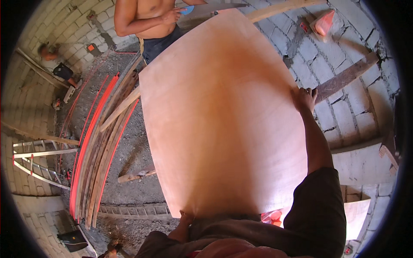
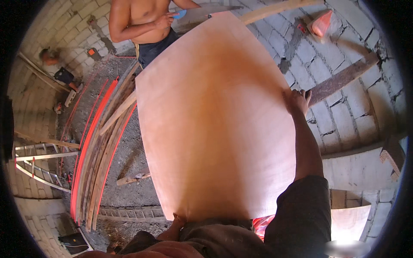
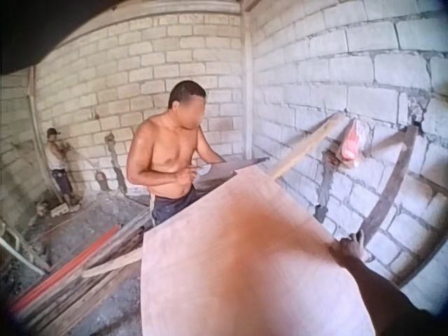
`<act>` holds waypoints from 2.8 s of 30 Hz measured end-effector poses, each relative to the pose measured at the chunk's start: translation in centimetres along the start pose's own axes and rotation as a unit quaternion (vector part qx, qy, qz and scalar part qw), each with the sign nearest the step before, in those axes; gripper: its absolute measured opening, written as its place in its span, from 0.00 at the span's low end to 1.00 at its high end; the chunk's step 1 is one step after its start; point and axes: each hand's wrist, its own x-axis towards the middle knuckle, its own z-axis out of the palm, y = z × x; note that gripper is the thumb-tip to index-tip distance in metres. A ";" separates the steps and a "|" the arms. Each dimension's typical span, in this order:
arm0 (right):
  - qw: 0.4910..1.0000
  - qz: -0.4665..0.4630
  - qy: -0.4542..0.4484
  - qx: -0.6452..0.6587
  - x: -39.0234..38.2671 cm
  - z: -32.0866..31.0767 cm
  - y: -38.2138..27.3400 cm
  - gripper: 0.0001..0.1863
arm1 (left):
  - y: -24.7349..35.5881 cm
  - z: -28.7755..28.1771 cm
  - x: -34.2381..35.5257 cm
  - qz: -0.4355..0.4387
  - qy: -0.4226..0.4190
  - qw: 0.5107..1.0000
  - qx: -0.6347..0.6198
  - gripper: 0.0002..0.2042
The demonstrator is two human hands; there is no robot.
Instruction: Holding a piece of plywood steady while another person saws it.
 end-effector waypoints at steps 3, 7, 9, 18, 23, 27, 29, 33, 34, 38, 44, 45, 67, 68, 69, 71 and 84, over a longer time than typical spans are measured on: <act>1.000 0.006 -0.007 0.002 0.1 -0.1 0.0 0.34 | -0.3 -0.4 0.0 0.009 0.034 0.999 0.040 0.42; 1.000 -0.004 -0.015 0.006 0.1 0.2 0.2 0.33 | -0.6 -0.7 0.0 0.020 0.075 0.995 0.066 0.42; 1.000 0.006 -0.026 -0.001 0.0 0.2 0.1 0.33 | -0.6 -0.8 0.4 0.032 0.098 0.992 0.072 0.42; 0.998 0.014 -0.049 -0.024 -0.2 -1.8 -0.8 0.33 | 3.0 -3.1 -0.9 0.053 0.507 0.586 0.630 0.43; 0.997 0.017 -0.060 -0.033 0.0 -1.0 -0.6 0.35 | 7.6 21.6 -3.0 0.427 0.135 0.482 0.753 0.18; 0.999 0.009 -0.050 -0.011 0.2 -0.5 -0.4 0.32 | 5.4 50.3 -14.2 0.554 -0.148 0.485 0.661 0.08; 0.998 0.008 -0.048 -0.039 0.1 -0.4 -0.2 0.33 | 2.6 59.6 -22.7 0.660 -0.318 0.355 0.581 0.13; 0.998 -0.014 -0.042 -0.037 0.0 -0.2 0.2 0.33 | -4.2 68.1 -33.7 0.741 -0.425 0.114 0.508 0.16; 0.999 -0.007 -0.037 -0.032 -0.1 0.0 0.3 0.33 | -5.9 68.9 -35.0 0.724 -0.401 0.165 0.537 0.18; 1.000 -0.006 -0.009 -0.014 0.2 0.6 0.5 0.34 | -9.5 70.2 -37.0 0.656 -0.383 0.159 0.631 0.16; 1.000 -0.002 -0.027 -0.007 0.4 0.4 0.3 0.34 | -9.1 69.2 -25.2 0.575 -0.501 -0.057 0.645 0.14; 1.000 -0.005 -0.030 0.008 0.3 0.2 0.4 0.34 | -8.2 67.9 -21.9 0.530 -0.497 -0.014 0.687 0.15; 0.996 -0.064 -0.006 -0.063 1.7 2.6 0.6 0.38 | 5.3 1.5 -5.8 -0.020 -0.048 0.320 0.946 0.22; 0.992 -0.070 0.051 -0.088 1.5 2.9 0.8 0.34 | 5.6 4.8 -2.4 0.037 -0.069 0.314 0.946 0.21; 0.988 -0.054 0.052 -0.132 1.5 3.1 1.0 0.31 | 6.1 8.7 0.7 0.092 -0.070 0.276 0.954 0.21; 0.989 -0.045 0.101 -0.098 1.2 3.4 1.2 0.32 | 6.9 17.9 4.8 0.226 0.006 0.392 0.892 0.21; 0.997 -0.006 0.023 -0.077 -0.1 0.2 -1.0 0.37 | 6.7 14.1 4.8 0.378 0.133 0.479 0.781 0.20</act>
